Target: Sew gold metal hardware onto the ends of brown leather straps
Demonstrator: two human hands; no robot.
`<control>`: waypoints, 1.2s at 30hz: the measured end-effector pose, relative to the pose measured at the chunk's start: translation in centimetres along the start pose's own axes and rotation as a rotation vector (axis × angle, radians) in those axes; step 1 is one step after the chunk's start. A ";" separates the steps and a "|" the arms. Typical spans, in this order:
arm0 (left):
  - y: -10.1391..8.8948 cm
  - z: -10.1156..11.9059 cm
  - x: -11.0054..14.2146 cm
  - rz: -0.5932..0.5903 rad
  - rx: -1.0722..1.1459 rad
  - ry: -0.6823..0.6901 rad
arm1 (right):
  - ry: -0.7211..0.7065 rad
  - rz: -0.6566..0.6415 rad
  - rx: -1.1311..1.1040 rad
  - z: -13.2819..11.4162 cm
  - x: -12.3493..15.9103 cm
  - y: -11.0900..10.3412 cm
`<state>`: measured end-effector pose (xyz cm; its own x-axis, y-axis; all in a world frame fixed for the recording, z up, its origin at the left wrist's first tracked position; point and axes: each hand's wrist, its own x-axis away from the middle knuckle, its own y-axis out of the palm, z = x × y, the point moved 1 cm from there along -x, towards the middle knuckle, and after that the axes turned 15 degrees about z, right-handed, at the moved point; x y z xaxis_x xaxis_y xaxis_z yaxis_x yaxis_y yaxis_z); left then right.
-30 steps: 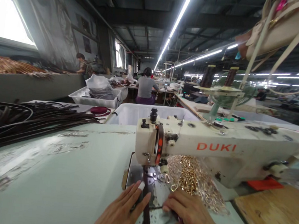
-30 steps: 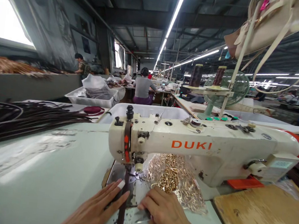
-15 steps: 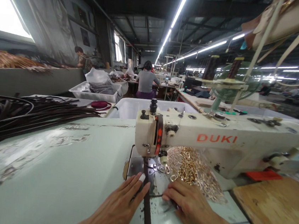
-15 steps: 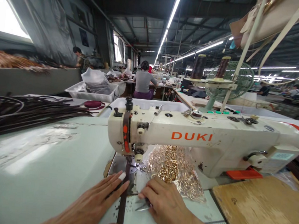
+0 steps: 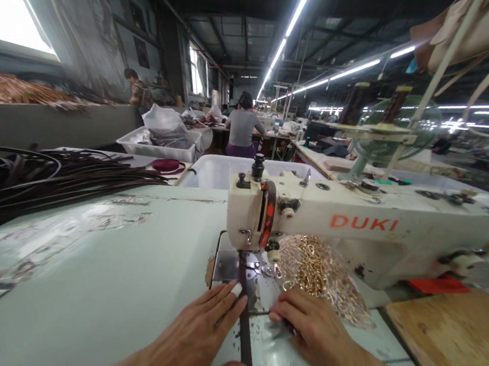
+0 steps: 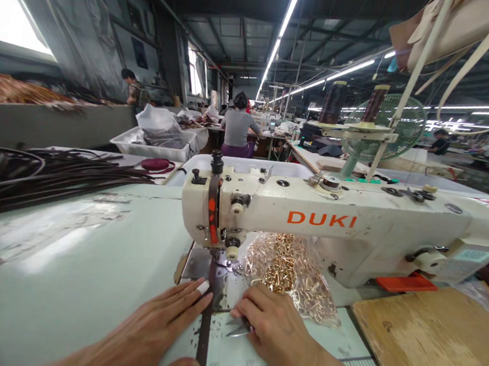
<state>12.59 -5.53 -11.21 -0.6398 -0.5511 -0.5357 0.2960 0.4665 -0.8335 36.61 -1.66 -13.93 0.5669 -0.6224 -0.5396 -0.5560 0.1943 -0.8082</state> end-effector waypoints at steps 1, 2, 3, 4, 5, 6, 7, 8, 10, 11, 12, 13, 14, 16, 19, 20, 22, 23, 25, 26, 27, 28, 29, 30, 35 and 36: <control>-0.1 0.0 0.0 0.000 -0.008 0.014 | 0.001 -0.001 0.003 0.0 0.1 0.1; -0.2 -0.1 0.0 0.000 -0.014 0.028 | 0.003 -0.001 0.008 0.1 0.1 0.1; -0.2 -0.2 0.1 0.004 -0.018 0.042 | 0.003 -0.001 0.011 0.1 0.2 0.2; -0.2 -0.3 0.1 0.005 -0.020 0.054 | 0.005 0.001 0.014 0.1 0.2 0.2; -0.2 -0.4 0.2 0.012 -0.023 0.063 | 0.006 0.001 0.016 0.1 0.3 0.2; -0.1 -0.5 0.2 0.024 -0.025 0.070 | 0.006 0.001 0.015 0.2 0.3 0.2; 0.0 -0.6 0.2 0.038 -0.023 0.077 | 0.003 0.000 0.013 0.2 0.3 0.2; 0.1 -0.6 0.2 0.051 -0.021 0.082 | 0.002 0.001 0.012 0.2 0.3 0.2; 0.4 -0.8 0.3 0.081 -0.006 0.086 | 0.005 -0.001 0.012 0.2 0.2 0.2; 0.7 -0.9 0.3 0.095 0.007 0.084 | 0.009 -0.005 0.011 0.1 0.1 0.2; 0.9 -1.0 0.4 0.103 0.024 0.076 | 0.014 -0.007 0.010 0.1 0.1 0.2; 1.2 -1.1 0.5 0.111 0.041 0.062 | 0.017 -0.011 0.008 0.1 0.1 0.2; 1.5 -1.2 0.7 0.117 0.063 0.043 | 0.019 -0.013 0.005 0.1 0.0 0.2; 2.0 -1.3 0.8 0.139 0.124 -0.002 | 0.019 -0.013 -0.007 0.0 0.0 0.1; 2.4 -1.7 0.5 0.211 0.226 -0.048 | 0.022 -0.006 -0.014 0.1 0.0 0.0; 2.5 -1.8 0.4 0.227 0.256 -0.048 | 0.022 -0.005 -0.013 0.1 0.0 0.0; 2.7 -2.2 -0.1 0.246 0.297 -0.026 | 0.022 -0.008 -0.011 0.2 0.0 0.0; 2.9 -2.4 -0.3 0.250 0.310 -0.010 | 0.024 -0.010 -0.013 0.2 0.0 0.0; 3.4 -3.0 -0.8 0.245 0.328 0.035 | 0.030 -0.009 -0.019 0.3 0.0 0.1; 3.6 -3.4 -1.0 0.244 0.335 0.058 | 0.030 -0.006 -0.023 0.3 0.1 0.2; 3.8 -3.8 -1.3 0.246 0.344 0.078 | 0.030 0.000 -0.026 0.3 0.1 0.2; 4.0 -4.2 -1.6 0.247 0.354 0.095 | 0.027 0.005 -0.028 0.2 0.1 0.2; 4.2 -4.6 -1.9 0.255 0.362 0.104 | 0.026 0.011 -0.029 0.2 0.1 0.3; 4.3 -5.0 -2.2 0.266 0.368 0.109 | 0.027 0.017 -0.026 0.2 0.1 0.3; 4.9 -7.0 -3.1 0.258 0.376 0.093 | 0.037 0.023 -0.010 0.1 0.1 0.4; 5.1 -7.4 -3.3 0.252 0.376 0.087 | 0.039 0.020 -0.010 0.1 0.1 0.4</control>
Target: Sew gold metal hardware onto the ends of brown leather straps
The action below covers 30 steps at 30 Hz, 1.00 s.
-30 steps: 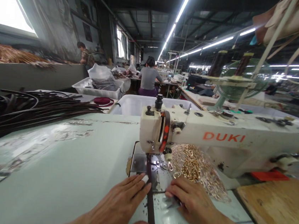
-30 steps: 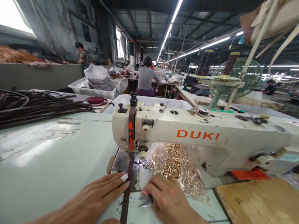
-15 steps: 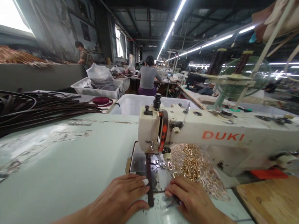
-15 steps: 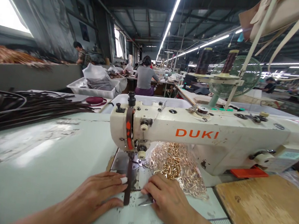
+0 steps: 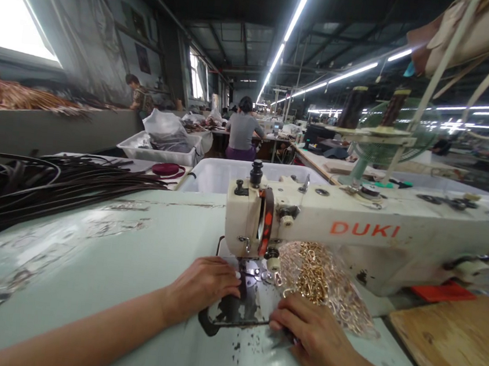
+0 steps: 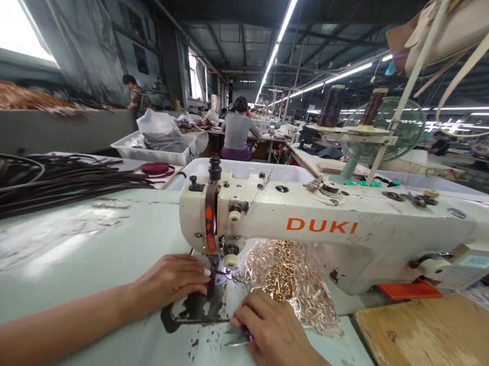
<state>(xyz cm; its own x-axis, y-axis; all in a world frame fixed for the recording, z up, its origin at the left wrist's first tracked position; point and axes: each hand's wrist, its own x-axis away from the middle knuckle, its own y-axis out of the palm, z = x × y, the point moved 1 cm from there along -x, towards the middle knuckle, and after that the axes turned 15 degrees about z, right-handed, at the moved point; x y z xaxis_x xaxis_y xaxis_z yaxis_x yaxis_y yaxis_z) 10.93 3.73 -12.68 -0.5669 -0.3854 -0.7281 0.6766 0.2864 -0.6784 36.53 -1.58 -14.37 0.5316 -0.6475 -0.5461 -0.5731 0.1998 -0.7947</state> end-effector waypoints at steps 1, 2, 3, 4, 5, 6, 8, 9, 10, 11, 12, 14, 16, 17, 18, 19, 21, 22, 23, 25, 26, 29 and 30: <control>0.1 -0.4 0.0 -0.003 -0.002 -0.008 | 0.002 -0.004 -0.001 0.0 0.0 0.0; 0.1 -0.8 -0.1 -0.004 -0.005 -0.017 | 0.006 -0.008 -0.001 0.1 0.1 0.1; 0.1 -1.1 -0.2 -0.006 -0.008 -0.027 | 0.010 -0.011 -0.001 0.1 0.1 0.1; 0.1 -1.5 -0.3 -0.013 -0.008 -0.037 | 0.013 -0.015 -0.002 0.2 0.1 0.1; 0.1 -1.8 -0.4 -0.022 -0.009 -0.046 | 0.015 -0.020 -0.003 0.2 0.2 0.1; 0.1 -2.1 -0.5 -0.033 -0.007 -0.054 | 0.018 -0.025 -0.003 0.2 0.1 0.1; 0.0 -2.8 -0.7 -0.056 -0.002 -0.061 | 0.021 -0.024 -0.001 0.2 0.0 0.1; -0.1 -3.2 -0.9 -0.069 0.003 -0.061 | 0.022 -0.022 0.000 0.2 0.0 0.1; -0.1 -3.5 -1.0 -0.079 0.007 -0.061 | 0.021 -0.018 0.000 0.2 0.0 0.1; -0.1 -3.8 -1.2 -0.087 0.010 -0.063 | 0.021 -0.016 -0.001 0.2 -0.1 0.2; -0.2 -4.1 -1.4 -0.094 0.013 -0.068 | 0.022 -0.016 -0.005 0.2 -0.1 0.2; -0.2 -4.5 -1.8 -0.117 0.025 -0.073 | 0.030 -0.024 -0.012 0.3 0.0 0.3; -0.2 -4.8 -2.1 -0.166 0.057 -0.062 | 0.044 -0.034 -0.012 0.2 0.0 0.3; -0.1 -4.9 -2.2 -0.195 0.075 -0.053 | 0.053 -0.039 -0.007 0.2 0.0 0.3; 0.0 -5.0 -2.2 -0.222 0.091 -0.046 | 0.059 -0.045 -0.001 0.1 -0.1 0.3; 0.1 -5.1 -2.2 -0.242 0.102 -0.045 | 0.063 -0.052 0.006 0.1 -0.2 0.3; 0.4 -5.3 -2.0 -0.260 0.103 -0.056 | 0.059 -0.059 0.014 -0.1 -0.3 0.1; 0.5 -5.4 -1.8 -0.263 0.098 -0.062 | 0.053 -0.060 0.015 -0.1 -0.4 0.1; 0.5 -5.4 -1.7 -0.264 0.092 -0.068 | 0.046 -0.059 0.016 -0.1 -0.5 0.0; 0.6 -5.2 -1.5 -0.263 0.077 -0.073 | 0.039 -0.055 0.023 -0.1 -0.6 -0.1; 0.5 -5.1 -1.4 -0.263 0.067 -0.074 | 0.035 -0.056 0.025 -0.1 -0.6 -0.1; 0.0 -4.4 -1.3 -0.267 0.026 -0.080 | 0.015 -0.050 0.031 -0.1 -0.6 -0.1; -0.3 -4.1 -1.2 -0.272 0.010 -0.081 | 0.008 -0.049 0.033 -0.1 -0.6 -0.1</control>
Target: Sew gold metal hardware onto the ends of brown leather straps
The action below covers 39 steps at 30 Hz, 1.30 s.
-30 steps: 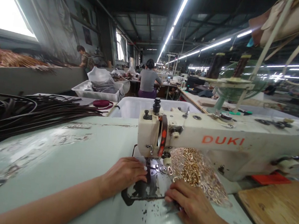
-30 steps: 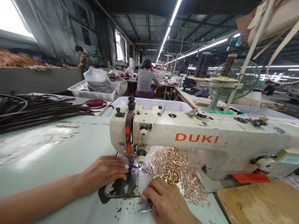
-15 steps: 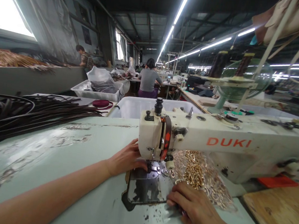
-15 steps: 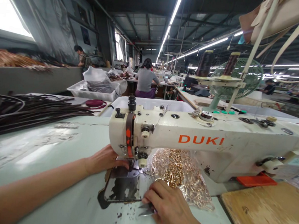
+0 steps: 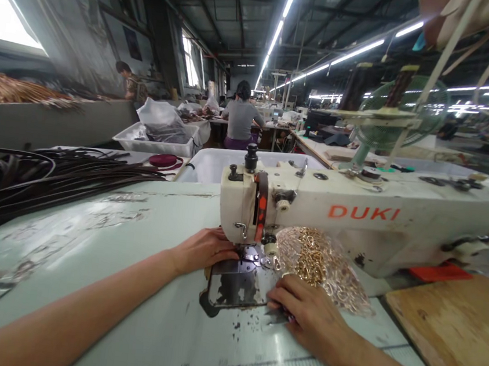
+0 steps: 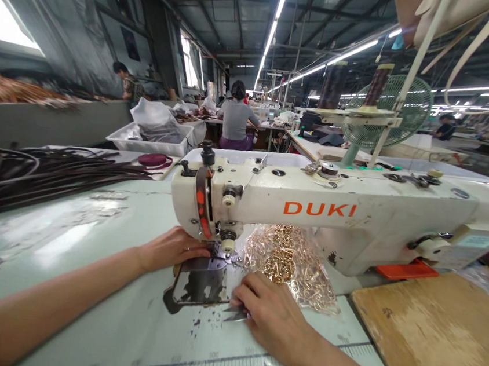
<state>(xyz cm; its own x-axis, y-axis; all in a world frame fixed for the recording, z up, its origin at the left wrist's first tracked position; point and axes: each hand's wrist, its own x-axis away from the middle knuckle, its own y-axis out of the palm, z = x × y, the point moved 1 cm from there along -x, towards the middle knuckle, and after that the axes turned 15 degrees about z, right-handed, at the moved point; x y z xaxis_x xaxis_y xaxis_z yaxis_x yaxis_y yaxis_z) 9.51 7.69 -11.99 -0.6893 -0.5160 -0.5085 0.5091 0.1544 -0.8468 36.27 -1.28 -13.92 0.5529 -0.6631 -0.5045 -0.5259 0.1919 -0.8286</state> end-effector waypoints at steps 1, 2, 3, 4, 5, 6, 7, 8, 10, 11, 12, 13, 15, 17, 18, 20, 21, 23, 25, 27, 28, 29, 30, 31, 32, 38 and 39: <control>-0.2 0.3 0.2 -0.008 -0.016 -0.001 | -0.004 0.003 0.003 0.0 0.0 0.0; -0.5 0.7 0.5 -0.015 -0.031 0.000 | -0.007 0.007 0.006 0.0 0.0 0.0; -0.7 1.0 0.8 -0.021 -0.041 0.000 | -0.009 0.011 0.009 0.0 0.0 -0.1; -0.9 1.5 1.1 -0.026 -0.056 0.001 | -0.011 0.015 0.012 -0.1 0.0 -0.1; -1.1 2.1 1.4 -0.032 -0.086 0.005 | -0.015 0.020 0.017 -0.1 0.0 -0.1; -1.1 2.7 1.7 -0.043 -0.137 0.008 | -0.018 0.026 0.023 -0.1 0.0 -0.1; -1.1 3.4 1.9 -0.068 -0.211 0.004 | -0.021 0.028 0.028 -0.1 0.0 -0.1; -1.0 4.1 2.0 -0.104 -0.299 -0.009 | -0.021 0.027 0.032 -0.1 0.0 -0.1; -0.7 5.5 2.1 -0.177 -0.460 -0.057 | -0.015 0.019 0.034 -0.2 0.0 0.0; -0.5 6.2 2.0 -0.203 -0.508 -0.087 | -0.009 0.012 0.032 -0.2 0.0 0.0; -0.3 6.8 1.8 -0.218 -0.536 -0.114 | -0.003 0.005 0.030 -0.2 -0.1 0.0; -0.1 7.3 1.5 -0.224 -0.551 -0.131 | 0.002 0.000 0.027 -0.2 0.0 0.0; 0.2 8.1 1.0 -0.232 -0.566 -0.150 | 0.010 -0.005 0.019 -0.3 0.0 0.0; 0.3 8.5 0.5 -0.249 -0.573 -0.164 | 0.017 -0.004 0.018 -0.3 0.0 0.0; 0.2 8.5 0.3 -0.257 -0.569 -0.169 | 0.019 -0.004 0.019 -0.3 0.0 0.0; -0.3 8.1 -0.1 -0.273 -0.546 -0.176 | 0.021 -0.012 0.019 -0.3 0.0 -0.2; -0.7 7.7 -0.2 -0.279 -0.525 -0.177 | 0.023 -0.018 0.019 -0.3 -0.1 -0.2; -1.6 6.4 -0.5 -0.294 -0.460 -0.169 | 0.025 -0.027 0.020 -0.4 -0.1 -0.4; -2.6 4.9 -0.7 -0.315 -0.366 -0.157 | 0.025 -0.027 0.027 -0.5 -0.2 -0.5; -3.4 3.4 -1.0 -0.341 -0.262 -0.162 | 0.021 -0.020 0.034 -0.6 -0.3 -0.6; -3.6 2.8 -1.1 -0.353 -0.214 -0.170 | 0.020 -0.018 0.036 -0.6 -0.3 -0.7; -3.9 2.4 -1.2 -0.362 -0.171 -0.179 | 0.019 -0.016 0.039 -0.6 -0.3 -0.7; -4.1 2.1 -1.3 -0.369 -0.131 -0.186 | 0.017 -0.011 0.042 -0.6 -0.3 -0.7; -4.2 1.9 -1.4 -0.374 -0.096 -0.192 | 0.014 -0.010 0.043 -0.6 -0.3 -0.7; -4.4 1.8 -1.4 -0.380 -0.066 -0.193 | 0.010 -0.008 0.044 -0.6 -0.2 -0.7; -4.8 4.6 -0.2 -0.373 -0.029 -0.143 | -0.002 0.019 0.086 -0.4 -0.1 -0.3; -4.5 5.6 0.3 -0.352 -0.057 -0.133 | -0.005 0.023 0.087 -0.4 -0.1 -0.2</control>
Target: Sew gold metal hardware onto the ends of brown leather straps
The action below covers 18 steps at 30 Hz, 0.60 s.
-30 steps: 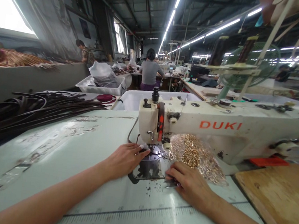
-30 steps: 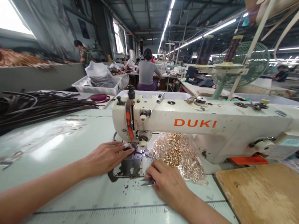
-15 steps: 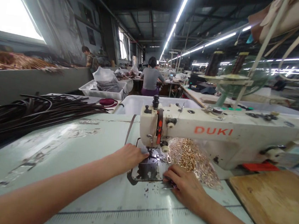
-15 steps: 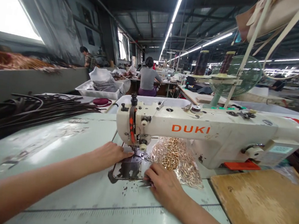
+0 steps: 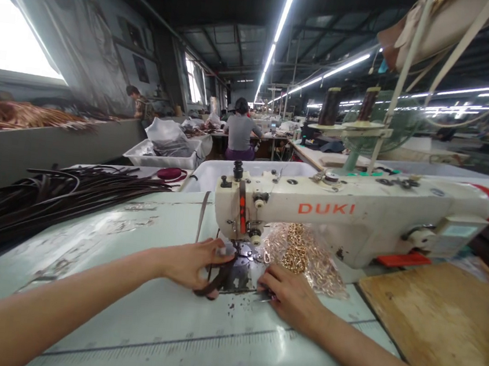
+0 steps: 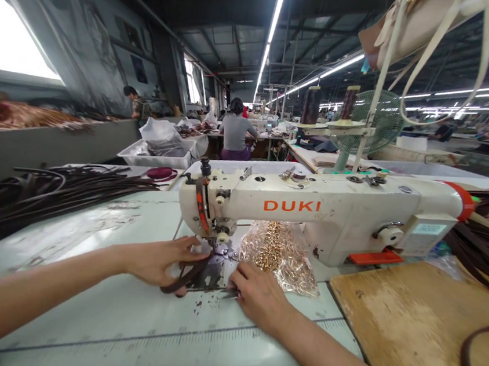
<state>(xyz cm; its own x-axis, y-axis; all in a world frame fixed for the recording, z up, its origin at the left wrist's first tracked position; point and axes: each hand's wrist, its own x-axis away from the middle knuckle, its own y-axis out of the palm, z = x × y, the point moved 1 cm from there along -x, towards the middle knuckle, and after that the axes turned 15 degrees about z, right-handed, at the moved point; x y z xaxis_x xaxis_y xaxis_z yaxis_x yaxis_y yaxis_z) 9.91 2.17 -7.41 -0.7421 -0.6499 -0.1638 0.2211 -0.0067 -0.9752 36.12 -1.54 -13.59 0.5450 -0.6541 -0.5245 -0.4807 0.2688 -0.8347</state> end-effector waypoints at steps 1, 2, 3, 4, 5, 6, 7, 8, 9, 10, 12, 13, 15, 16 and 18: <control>0.6 1.0 0.5 0.019 -0.035 -0.004 | -0.003 0.004 -0.002 0.0 0.0 0.0; 1.3 2.0 1.0 0.035 -0.058 -0.025 | -0.006 0.009 -0.004 0.0 0.0 0.0; 2.0 3.0 1.5 0.038 -0.066 -0.057 | -0.007 0.015 -0.006 0.0 0.0 0.0; 2.9 4.1 1.9 0.038 -0.065 -0.096 | -0.009 0.018 -0.005 0.0 0.0 0.0; 3.6 5.1 2.2 0.055 -0.061 -0.148 | -0.010 0.022 -0.004 0.0 0.0 0.0; 4.2 6.1 2.4 0.067 -0.056 -0.182 | -0.010 0.027 -0.004 0.0 0.0 -0.1; 4.7 7.1 2.5 0.075 -0.052 -0.211 | -0.010 0.027 -0.006 0.0 0.0 -0.1; 5.1 7.9 2.6 0.080 -0.058 -0.240 | -0.009 0.023 -0.012 0.0 0.0 -0.1; 5.3 8.7 2.6 0.081 -0.068 -0.259 | -0.005 0.018 -0.020 0.0 0.0 -0.1; 5.3 9.3 2.7 0.084 -0.086 -0.271 | 0.000 0.013 -0.031 0.0 0.0 -0.1; 5.5 10.1 2.8 0.105 -0.147 -0.257 | 0.016 0.009 -0.050 0.1 0.1 0.1; 5.7 10.2 3.0 0.125 -0.188 -0.224 | 0.022 0.010 -0.057 0.2 0.1 0.2; 6.7 10.0 3.5 0.198 -0.304 -0.135 | 0.031 0.017 -0.071 0.2 0.2 0.4; 7.5 9.9 3.9 0.247 -0.372 -0.085 | 0.032 0.022 -0.078 0.3 0.2 0.4; 9.6 9.7 4.7 0.385 -0.511 -0.011 | 0.033 0.028 -0.093 0.3 0.2 0.5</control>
<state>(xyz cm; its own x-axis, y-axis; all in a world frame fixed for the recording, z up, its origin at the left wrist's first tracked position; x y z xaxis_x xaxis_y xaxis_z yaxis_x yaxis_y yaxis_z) 14.66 -8.32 -16.08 -0.6622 -0.5414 -0.5180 0.1392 0.5904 -0.7950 36.19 -1.36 -14.13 0.5079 -0.6708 -0.5404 -0.5581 0.2216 -0.7997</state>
